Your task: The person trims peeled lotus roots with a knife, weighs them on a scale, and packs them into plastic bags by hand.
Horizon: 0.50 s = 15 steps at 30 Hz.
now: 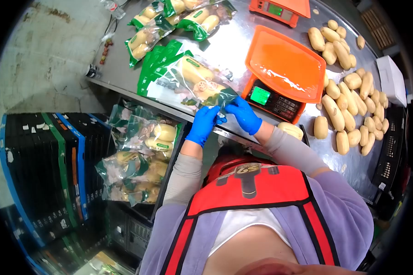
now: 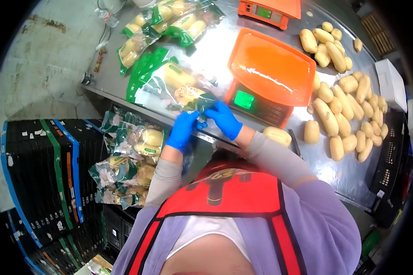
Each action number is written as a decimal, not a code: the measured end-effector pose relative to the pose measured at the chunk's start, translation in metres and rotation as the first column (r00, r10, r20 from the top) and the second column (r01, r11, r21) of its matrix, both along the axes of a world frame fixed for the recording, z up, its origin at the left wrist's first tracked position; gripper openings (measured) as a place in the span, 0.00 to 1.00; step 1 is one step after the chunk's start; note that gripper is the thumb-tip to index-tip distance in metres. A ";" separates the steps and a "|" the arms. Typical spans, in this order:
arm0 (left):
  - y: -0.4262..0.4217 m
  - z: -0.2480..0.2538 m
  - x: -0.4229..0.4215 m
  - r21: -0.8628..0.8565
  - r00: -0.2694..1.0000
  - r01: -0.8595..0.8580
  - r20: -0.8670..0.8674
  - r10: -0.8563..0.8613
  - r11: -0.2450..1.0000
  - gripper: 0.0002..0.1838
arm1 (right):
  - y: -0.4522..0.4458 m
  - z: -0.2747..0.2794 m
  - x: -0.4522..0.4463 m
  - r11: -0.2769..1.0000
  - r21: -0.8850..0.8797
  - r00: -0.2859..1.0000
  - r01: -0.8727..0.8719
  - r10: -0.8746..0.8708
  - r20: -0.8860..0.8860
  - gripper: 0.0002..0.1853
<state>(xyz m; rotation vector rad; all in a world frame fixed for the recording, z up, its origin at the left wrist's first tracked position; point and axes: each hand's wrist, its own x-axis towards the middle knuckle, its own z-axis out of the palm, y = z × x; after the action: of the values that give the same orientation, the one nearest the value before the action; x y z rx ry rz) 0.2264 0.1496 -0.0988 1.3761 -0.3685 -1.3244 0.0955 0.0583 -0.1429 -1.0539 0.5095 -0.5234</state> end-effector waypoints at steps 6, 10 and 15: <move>0.016 -0.024 0.018 -0.022 0.986 0.160 -0.048 -0.161 0.987 0.12 | -0.011 0.013 0.050 0.801 -0.599 1.000 0.009 -0.023 -0.016 0.18; 0.022 -0.036 0.024 0.029 0.957 0.289 -0.039 -0.288 0.957 0.13 | -0.001 -0.006 0.071 0.846 -0.531 0.997 -0.053 0.012 -0.080 0.18; 0.021 -0.041 0.014 0.039 0.931 0.358 -0.087 -0.354 0.933 0.16 | 0.000 -0.013 0.071 0.866 -0.493 0.991 -0.084 0.023 -0.129 0.19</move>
<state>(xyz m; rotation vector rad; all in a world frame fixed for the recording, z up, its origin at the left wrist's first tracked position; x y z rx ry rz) 0.2408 0.1701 -0.1397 1.3378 -0.5520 -1.6922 0.1664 0.0579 -0.1559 -1.6001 0.4570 -0.5589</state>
